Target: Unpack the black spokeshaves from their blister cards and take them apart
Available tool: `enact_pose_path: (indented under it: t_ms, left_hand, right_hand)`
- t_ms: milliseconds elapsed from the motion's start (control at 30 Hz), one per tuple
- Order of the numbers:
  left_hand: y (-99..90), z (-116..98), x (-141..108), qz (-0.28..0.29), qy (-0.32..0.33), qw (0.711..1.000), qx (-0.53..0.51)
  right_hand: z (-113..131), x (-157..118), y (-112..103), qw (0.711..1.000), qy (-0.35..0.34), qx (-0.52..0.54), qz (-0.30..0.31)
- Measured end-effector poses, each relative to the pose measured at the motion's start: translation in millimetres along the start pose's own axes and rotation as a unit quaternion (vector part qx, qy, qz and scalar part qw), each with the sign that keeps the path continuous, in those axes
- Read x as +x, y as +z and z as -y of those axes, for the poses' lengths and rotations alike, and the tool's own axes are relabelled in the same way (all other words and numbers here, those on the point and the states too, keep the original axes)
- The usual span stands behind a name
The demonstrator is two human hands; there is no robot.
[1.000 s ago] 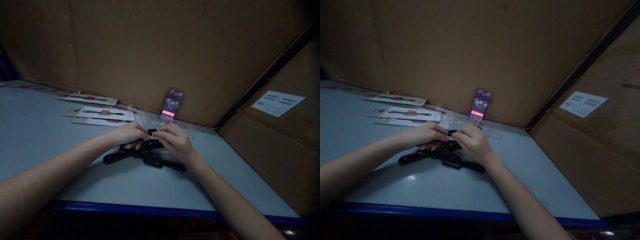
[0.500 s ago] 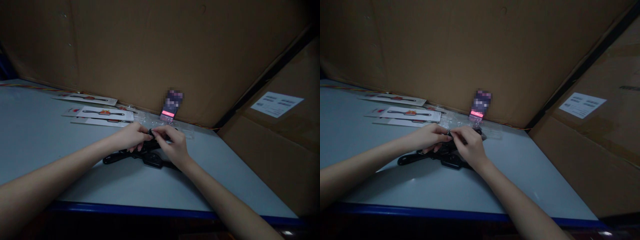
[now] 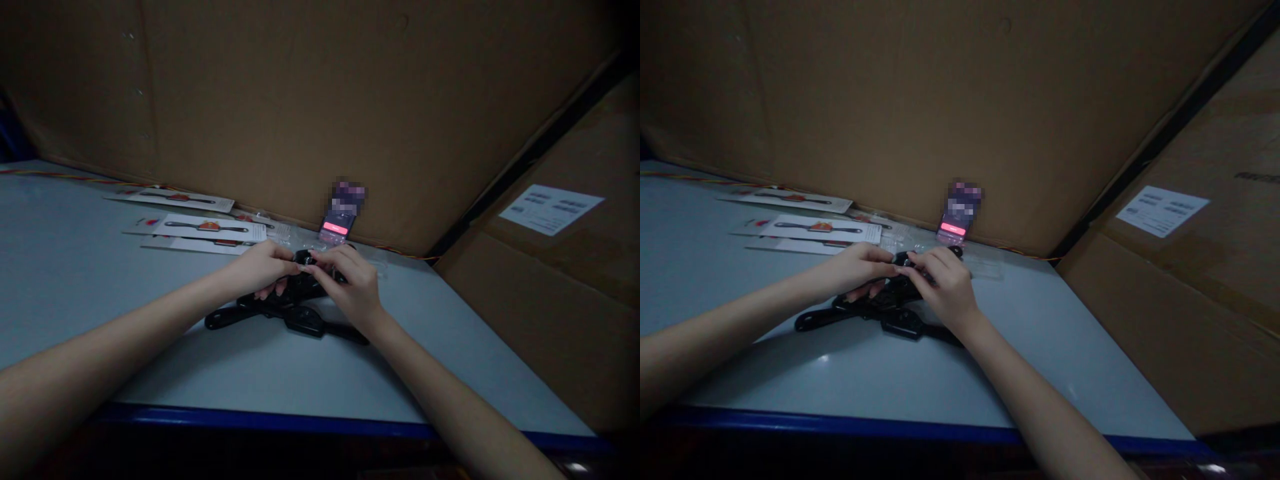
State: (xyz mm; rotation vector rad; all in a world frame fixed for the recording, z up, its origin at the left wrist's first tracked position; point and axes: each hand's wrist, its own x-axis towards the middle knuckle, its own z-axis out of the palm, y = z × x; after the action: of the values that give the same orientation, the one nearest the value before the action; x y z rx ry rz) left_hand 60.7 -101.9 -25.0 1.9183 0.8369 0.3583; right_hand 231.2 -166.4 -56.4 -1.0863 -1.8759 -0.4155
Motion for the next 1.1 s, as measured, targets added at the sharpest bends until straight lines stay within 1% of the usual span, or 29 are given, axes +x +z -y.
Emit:
enact_pose_path:
  t_ms: [67,133,233,367,467,633,733,833,967,1033,1100]
  left_hand:
    - [2.4,2.4,0.2,0.006,0.013,1.0,0.004]
    - [5.0,4.5,0.2,0.014,0.025,1.0,0.007]
    - [7.2,5.7,-0.2,0.014,0.039,0.999,0.02]
    - [6.5,4.4,-0.4,0.007,0.033,0.999,0.018]
    - [4.4,3.7,0.8,-0.002,0.021,1.0,0.001]
    - [1.2,6.0,3.6,-0.011,0.026,0.999,-0.015]
    - [2.0,7.2,2.6,-0.02,0.036,0.999,0.008]
    - [4.4,6.4,-1.0,-0.03,0.052,0.997,0.05]
    - [6.0,2.7,-5.3,-0.047,0.063,0.994,0.082]
    - [5.7,1.6,-5.5,-0.044,0.056,0.994,0.08]
    - [5.0,2.2,-4.1,-0.033,0.047,0.996,0.07]
  right_hand:
    - [1.9,0.7,0.8,0.999,0.004,-0.031,-0.011]
    - [4.3,0.6,2.2,0.998,0.024,-0.044,-0.025]
    - [8.2,-0.8,4.8,0.996,0.075,-0.001,-0.038]
    - [11.7,-1.6,6.4,0.99,0.117,0.077,0.0]
    - [10.9,-0.4,4.4,0.989,0.119,0.083,-0.009]
    - [8.3,1.4,0.3,0.996,0.082,0.034,-0.007]
    - [9.6,2.4,0.2,0.996,0.084,0.001,-0.007]
    - [12.2,3.6,0.6,0.994,0.102,-0.025,0.012]
    - [13.0,3.5,1.2,0.985,0.169,0.01,0.041]
    - [12.3,2.8,1.1,0.981,0.191,0.019,0.034]
    - [11.9,2.4,0.5,0.983,0.183,0.012,0.022]
